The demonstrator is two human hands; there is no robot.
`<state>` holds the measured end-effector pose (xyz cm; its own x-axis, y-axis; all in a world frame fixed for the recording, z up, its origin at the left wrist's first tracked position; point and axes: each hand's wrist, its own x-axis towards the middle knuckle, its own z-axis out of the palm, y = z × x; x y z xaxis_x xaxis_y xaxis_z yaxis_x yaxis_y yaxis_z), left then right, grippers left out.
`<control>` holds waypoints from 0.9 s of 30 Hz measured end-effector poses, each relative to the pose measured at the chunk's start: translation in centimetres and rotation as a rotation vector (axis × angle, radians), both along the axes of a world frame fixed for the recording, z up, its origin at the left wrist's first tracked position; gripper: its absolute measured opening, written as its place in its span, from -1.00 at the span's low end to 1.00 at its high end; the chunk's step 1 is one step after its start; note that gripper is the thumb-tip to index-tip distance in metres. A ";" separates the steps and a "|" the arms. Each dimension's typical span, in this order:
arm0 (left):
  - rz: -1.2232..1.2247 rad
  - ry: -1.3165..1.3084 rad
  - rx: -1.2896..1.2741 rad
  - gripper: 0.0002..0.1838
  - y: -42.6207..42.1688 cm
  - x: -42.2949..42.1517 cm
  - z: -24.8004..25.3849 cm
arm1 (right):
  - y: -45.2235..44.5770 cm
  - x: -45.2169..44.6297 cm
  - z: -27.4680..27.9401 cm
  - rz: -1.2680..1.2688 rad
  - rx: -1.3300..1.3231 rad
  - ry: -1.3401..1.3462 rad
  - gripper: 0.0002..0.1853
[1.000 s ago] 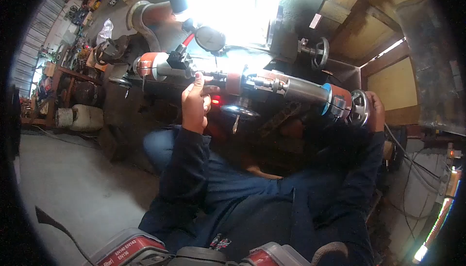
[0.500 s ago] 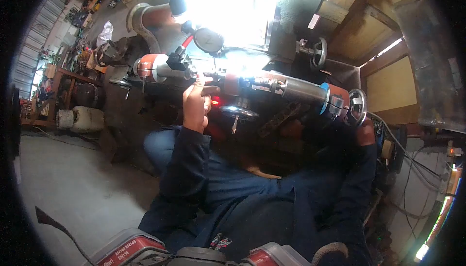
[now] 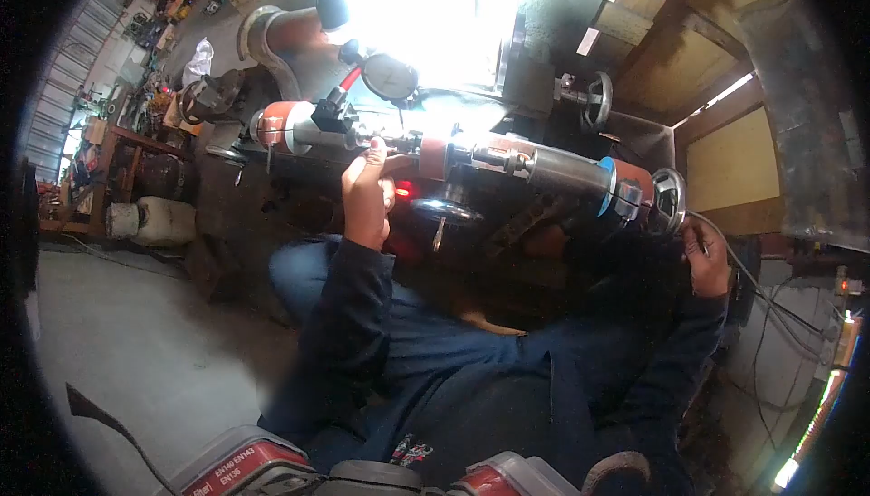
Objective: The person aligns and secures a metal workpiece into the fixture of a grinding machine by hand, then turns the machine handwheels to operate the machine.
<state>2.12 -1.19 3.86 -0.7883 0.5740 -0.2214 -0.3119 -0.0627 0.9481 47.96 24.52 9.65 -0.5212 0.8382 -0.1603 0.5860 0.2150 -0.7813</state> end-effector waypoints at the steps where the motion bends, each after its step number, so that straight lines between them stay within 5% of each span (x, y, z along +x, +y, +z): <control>1: 0.006 0.023 -0.002 -0.57 0.1 0.0 0.0 | 0.5 0.0 -0.2 -0.023 -0.001 0.038 -0.68; 6: 0.049 -0.027 0.026 -0.74 0.2 0.4 0.8 | 2.6 -0.9 -2.2 -0.126 0.246 0.169 -0.72; 18: -0.016 -0.026 0.070 -0.75 0.2 0.4 0.8 | 5.3 -3.5 -2.8 -0.119 0.163 0.222 -0.76; 21: -0.056 -0.030 0.099 -0.80 0.2 0.5 0.5 | 6.0 -2.5 -2.2 0.044 0.403 -0.019 -0.77; 24: -0.114 -0.030 0.115 -0.78 0.4 0.2 -0.4 | 1.2 -6.4 5.6 -0.230 0.652 -0.373 -0.75; 27: -0.162 -0.029 0.148 -0.70 0.5 -0.2 -0.4 | 0.1 -10.3 7.6 -0.183 0.671 0.238 -0.69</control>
<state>1.91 -0.67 3.49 -0.6775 0.7209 -0.1461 -0.3561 -0.1476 0.9227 37.65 24.63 17.22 -0.3206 0.7932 0.5178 0.4894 0.6068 -0.6264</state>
